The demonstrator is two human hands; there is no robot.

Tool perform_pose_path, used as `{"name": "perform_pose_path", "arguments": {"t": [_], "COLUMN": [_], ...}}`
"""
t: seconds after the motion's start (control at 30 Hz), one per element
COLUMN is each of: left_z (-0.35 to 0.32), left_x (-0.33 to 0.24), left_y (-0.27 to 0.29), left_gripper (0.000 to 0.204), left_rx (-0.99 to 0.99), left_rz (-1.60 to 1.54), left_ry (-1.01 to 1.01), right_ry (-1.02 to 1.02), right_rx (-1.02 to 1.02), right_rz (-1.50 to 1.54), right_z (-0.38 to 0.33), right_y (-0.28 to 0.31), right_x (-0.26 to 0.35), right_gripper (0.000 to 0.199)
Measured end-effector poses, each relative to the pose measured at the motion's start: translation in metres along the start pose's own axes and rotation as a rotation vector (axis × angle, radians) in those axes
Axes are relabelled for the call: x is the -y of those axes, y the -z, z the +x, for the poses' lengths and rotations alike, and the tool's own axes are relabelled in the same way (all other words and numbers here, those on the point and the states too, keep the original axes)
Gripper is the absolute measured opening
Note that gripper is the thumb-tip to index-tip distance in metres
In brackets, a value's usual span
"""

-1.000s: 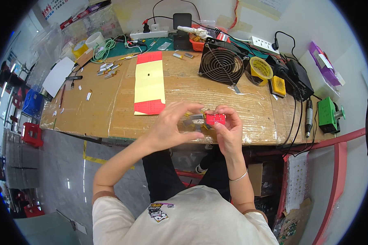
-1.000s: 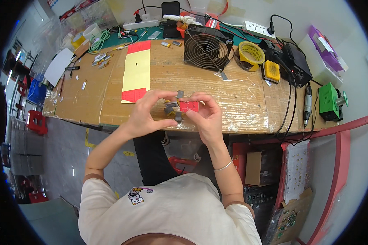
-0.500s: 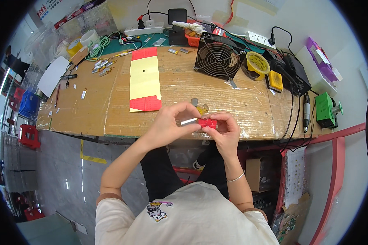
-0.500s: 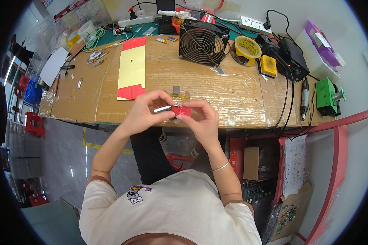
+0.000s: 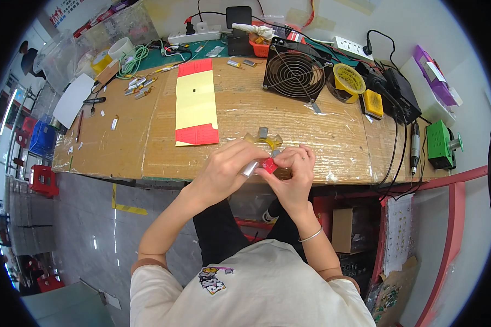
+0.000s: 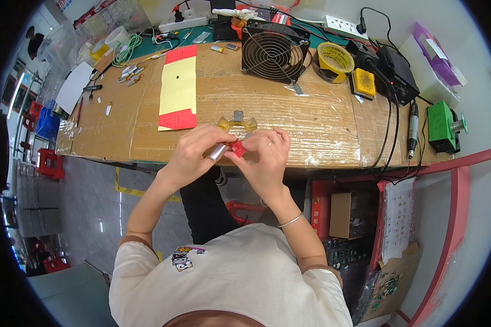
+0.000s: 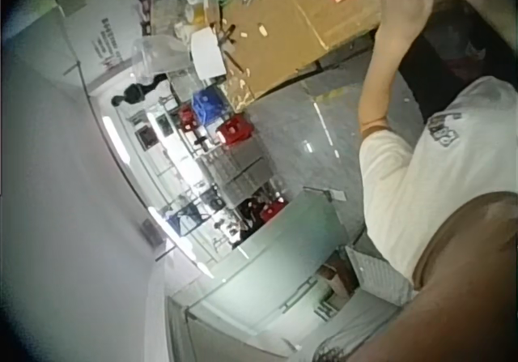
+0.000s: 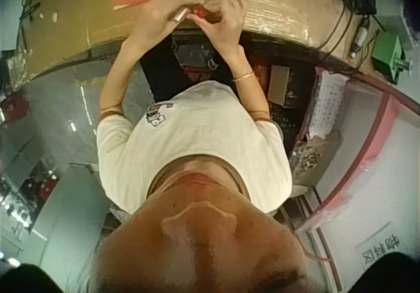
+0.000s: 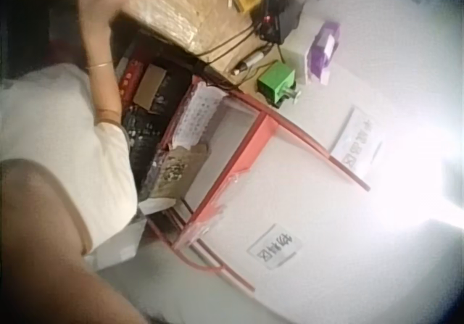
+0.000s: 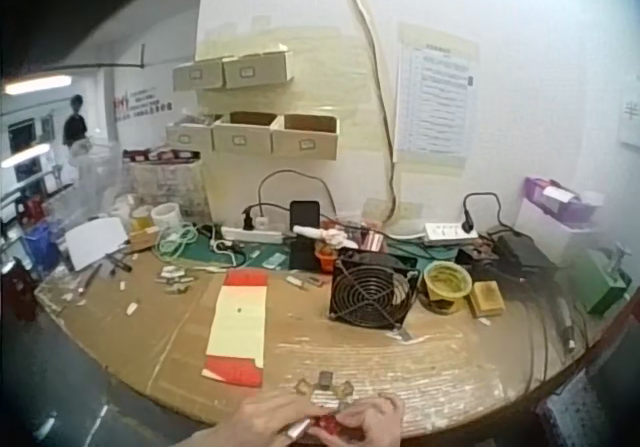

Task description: The person prepares small electronic components by applying adhesive tape and then uses a soldering iron to heat and solder them. The person handles the components one by one, applying heat to specific points while holding them steady on a workbench.

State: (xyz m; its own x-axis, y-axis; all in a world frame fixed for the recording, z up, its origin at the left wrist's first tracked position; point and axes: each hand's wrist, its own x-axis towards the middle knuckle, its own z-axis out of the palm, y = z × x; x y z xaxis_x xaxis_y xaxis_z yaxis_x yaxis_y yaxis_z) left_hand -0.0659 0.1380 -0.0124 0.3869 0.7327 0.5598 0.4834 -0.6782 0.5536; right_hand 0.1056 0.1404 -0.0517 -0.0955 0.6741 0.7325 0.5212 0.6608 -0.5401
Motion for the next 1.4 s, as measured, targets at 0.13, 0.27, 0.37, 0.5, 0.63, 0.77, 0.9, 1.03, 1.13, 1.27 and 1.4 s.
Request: {"name": "perform_pose_path", "arguments": {"t": [0.13, 0.27, 0.37, 0.5, 0.63, 0.77, 0.9, 1.03, 1.13, 1.27, 1.4], "left_z": [-0.004, -0.007, -0.009, -0.01, -0.008, -0.003, 0.001, 0.003, 0.001, -0.002, -0.006], "left_x": [0.009, 0.015, 0.017, 0.016, 0.013, 0.009, 0.004, 0.001, 0.0, -0.001, -0.002], "left_y": [-0.003, -0.005, -0.008, -0.012, -0.015, -0.015, -0.017, -0.019, -0.016, -0.016, -0.018], "left_gripper": [0.028, 0.029, 0.029, 0.03, 0.032, 0.034, 0.03, 0.028, 0.029, 0.028, 0.027], "left_rx": [0.05, 0.064, 0.032, -0.015, -0.001, 0.059, 0.045, 0.04, 0.047, 0.038, 0.06], "left_rz": [0.08, 0.092, 0.073, 0.097, 0.11, 0.146, 0.257, 0.297, 0.295, 0.322, 0.362], "left_ry": [-0.037, -0.062, -0.075, -0.083, -0.101, -0.128, -0.153, -0.145, -0.16, -0.205, -0.216], "right_ry": [-0.001, 0.024, 0.056, 0.062, 0.012, -0.034, -0.042, -0.081, -0.086, -0.098, -0.085], "right_rx": [0.033, 0.097, 0.118, 0.057, -0.005, -0.02, -0.029, -0.005, 0.042, 0.091, 0.15], "right_rz": [-0.053, -0.049, -0.05, -0.067, -0.088, -0.095, -0.102, -0.081, -0.065, -0.085, -0.126], "right_z": [-0.003, -0.008, -0.012, -0.018, -0.022, -0.022, -0.019, -0.015, -0.014, -0.015, -0.015], "right_y": [-0.003, 0.004, 0.008, 0.003, -0.001, 0.001, 0.002, 0.004, 0.008, 0.011, 0.014], "right_x": [0.002, 0.001, -0.001, 0.0, 0.005, 0.004, 0.003, 0.003, 0.003, 0.003, 0.005], "right_gripper": [0.037, 0.033, 0.031, 0.029, 0.027, 0.026, 0.025, 0.025, 0.025, 0.023, 0.024]}}
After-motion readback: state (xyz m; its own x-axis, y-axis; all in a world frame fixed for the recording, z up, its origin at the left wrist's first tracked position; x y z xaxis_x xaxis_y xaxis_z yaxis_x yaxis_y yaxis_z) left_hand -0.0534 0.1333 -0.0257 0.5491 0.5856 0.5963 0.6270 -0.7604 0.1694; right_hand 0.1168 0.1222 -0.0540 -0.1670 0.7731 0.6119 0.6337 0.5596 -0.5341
